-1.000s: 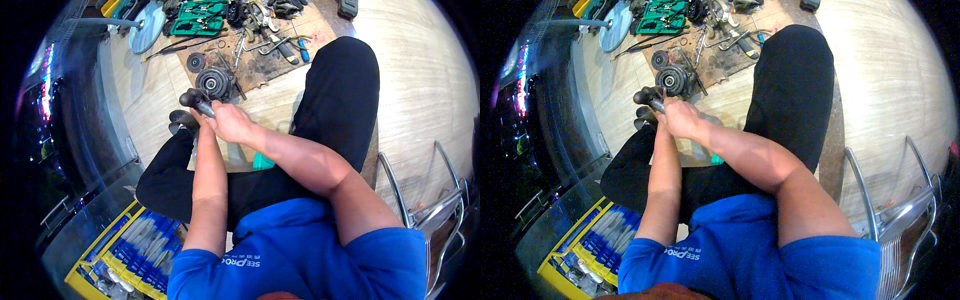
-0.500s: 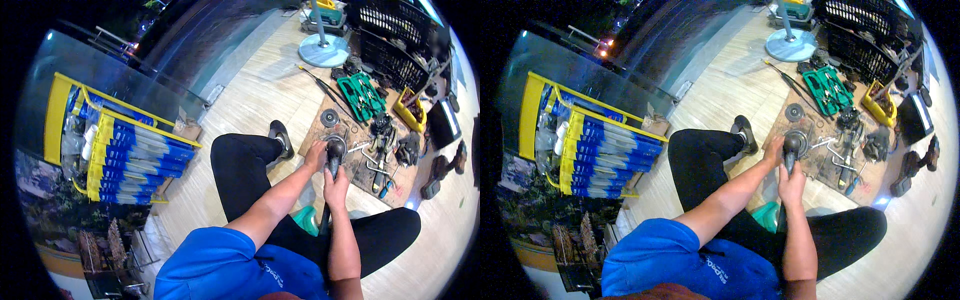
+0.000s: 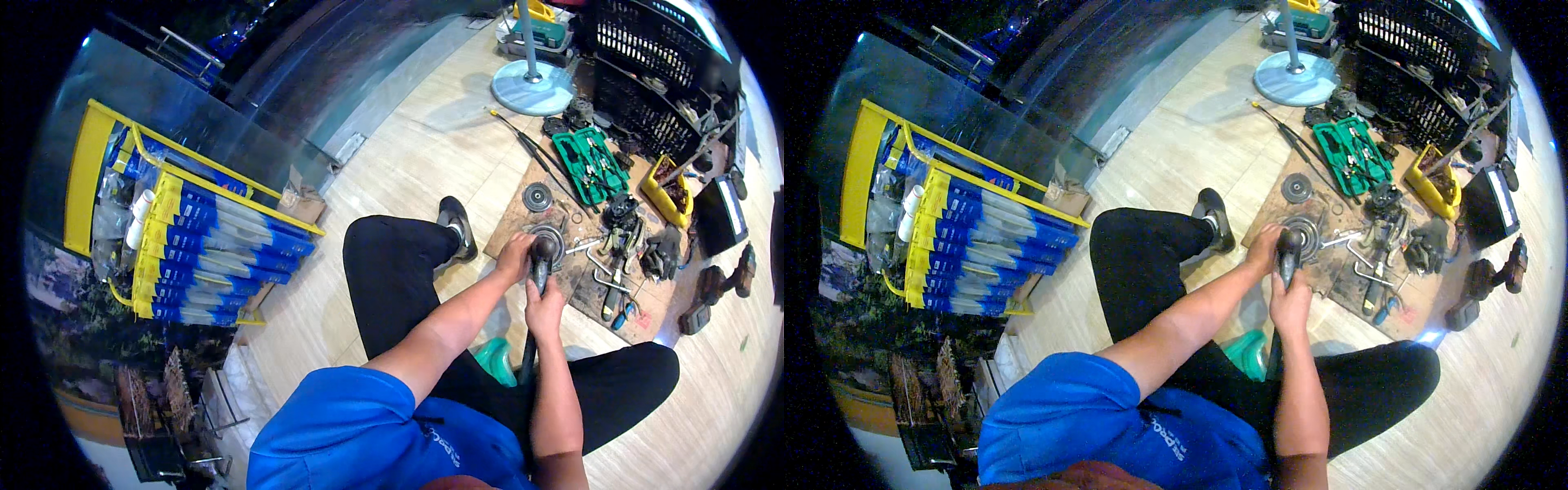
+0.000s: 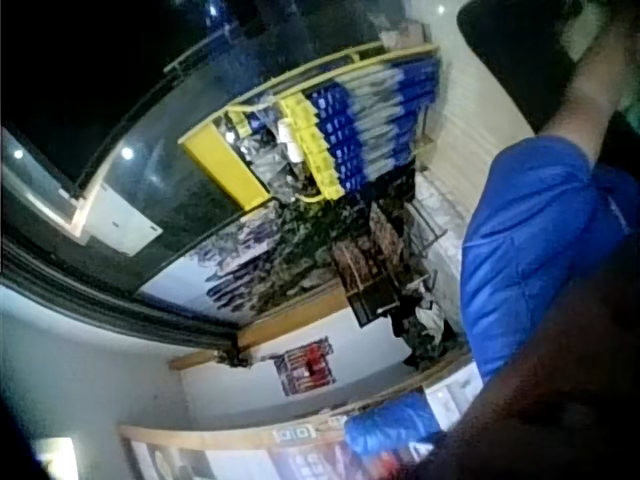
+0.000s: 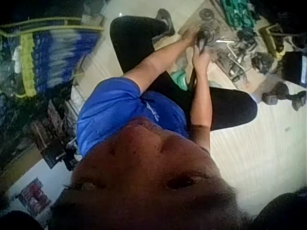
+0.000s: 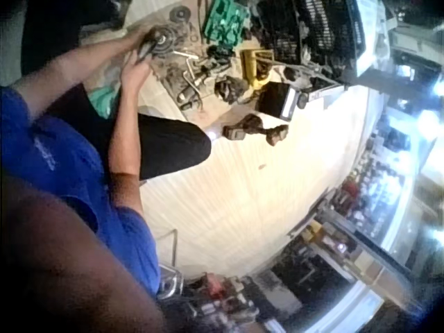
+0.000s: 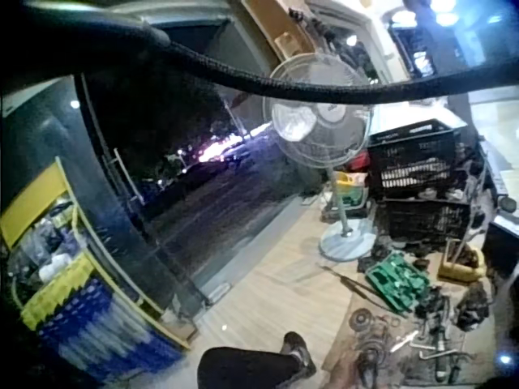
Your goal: The person uses a hammer and a metal rod to strike a mechanical component. The person then picks up a pair of pliers and uses them to manipulate a small part on the component while sitting on a stool.
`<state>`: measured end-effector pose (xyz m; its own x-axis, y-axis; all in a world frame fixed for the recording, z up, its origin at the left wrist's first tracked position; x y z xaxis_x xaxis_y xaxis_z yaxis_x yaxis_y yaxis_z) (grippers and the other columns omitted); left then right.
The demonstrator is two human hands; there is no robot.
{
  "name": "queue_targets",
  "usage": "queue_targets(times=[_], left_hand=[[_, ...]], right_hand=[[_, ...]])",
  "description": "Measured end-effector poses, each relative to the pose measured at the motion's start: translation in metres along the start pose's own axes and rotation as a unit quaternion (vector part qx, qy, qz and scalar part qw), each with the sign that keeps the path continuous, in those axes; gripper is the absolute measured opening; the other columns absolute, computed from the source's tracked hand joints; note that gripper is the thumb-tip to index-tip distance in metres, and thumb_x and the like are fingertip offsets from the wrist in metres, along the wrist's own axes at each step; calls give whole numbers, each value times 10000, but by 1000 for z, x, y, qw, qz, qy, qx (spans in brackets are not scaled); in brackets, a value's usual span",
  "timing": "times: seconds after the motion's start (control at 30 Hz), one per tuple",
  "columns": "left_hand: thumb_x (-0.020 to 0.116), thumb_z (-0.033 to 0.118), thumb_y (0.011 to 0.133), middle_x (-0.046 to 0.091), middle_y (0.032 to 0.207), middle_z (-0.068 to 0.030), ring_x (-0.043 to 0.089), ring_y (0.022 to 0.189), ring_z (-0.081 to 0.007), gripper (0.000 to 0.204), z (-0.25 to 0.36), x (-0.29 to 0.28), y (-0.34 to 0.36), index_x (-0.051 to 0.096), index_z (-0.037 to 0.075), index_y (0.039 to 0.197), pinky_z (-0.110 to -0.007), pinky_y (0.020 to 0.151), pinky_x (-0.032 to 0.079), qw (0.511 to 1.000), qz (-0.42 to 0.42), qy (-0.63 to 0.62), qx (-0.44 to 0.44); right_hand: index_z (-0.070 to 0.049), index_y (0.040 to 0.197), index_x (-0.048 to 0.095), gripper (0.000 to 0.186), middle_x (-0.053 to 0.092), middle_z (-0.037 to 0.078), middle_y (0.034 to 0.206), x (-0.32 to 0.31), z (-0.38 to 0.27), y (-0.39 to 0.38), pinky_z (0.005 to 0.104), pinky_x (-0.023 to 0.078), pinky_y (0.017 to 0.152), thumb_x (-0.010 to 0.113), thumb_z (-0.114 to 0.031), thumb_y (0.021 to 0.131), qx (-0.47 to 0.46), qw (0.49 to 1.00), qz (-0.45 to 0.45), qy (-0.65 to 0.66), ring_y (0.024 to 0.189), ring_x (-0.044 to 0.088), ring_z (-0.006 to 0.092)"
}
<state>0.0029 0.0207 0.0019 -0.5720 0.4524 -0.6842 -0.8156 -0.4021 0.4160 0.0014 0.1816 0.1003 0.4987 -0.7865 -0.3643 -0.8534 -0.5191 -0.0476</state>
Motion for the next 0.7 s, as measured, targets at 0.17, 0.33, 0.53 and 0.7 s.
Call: queue_targets(times=[0.17,0.33,0.53,0.7], left_hand=[[528,-53,744,627,1024,-191,567,1033,-386,311,3,5,0,611,24,1034,-446,897,476,999,-32,19,-19],[540,-37,749,632,1044,-188,570,1036,-382,321,1,6,-2,612,29,1054,-440,922,469,1000,-24,-10,-12],[559,-11,746,633,1035,-185,566,1048,-387,303,10,10,2,608,28,1042,-450,941,458,998,-36,34,-42],[538,-34,756,639,1057,-200,579,1061,-388,329,0,0,-1,617,10,1072,-443,960,461,996,-48,30,-68]], right_hand=[[28,951,578,226,620,262,765,-10,-6,-4,475,471,662,667,-161,864,11,999,-2,34,727,623,438],[30,948,577,221,570,180,673,-5,10,-2,408,461,603,662,-161,878,-17,999,34,-15,606,583,265],[20,957,590,221,620,232,768,-13,8,0,444,478,675,674,-160,861,87,994,-21,65,736,628,403],[52,963,593,307,631,296,825,-2,10,-3,500,485,727,689,-219,855,27,999,4,-47,821,617,485]])
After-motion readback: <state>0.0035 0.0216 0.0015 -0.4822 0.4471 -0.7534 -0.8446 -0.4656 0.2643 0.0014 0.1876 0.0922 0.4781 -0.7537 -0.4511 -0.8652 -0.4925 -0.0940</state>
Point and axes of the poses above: each hand's wrist, its own y-axis towards the middle knuckle, its own x-axis out of the palm, z = x × y, the point moved 3 cm from there along y, towards the middle knuckle
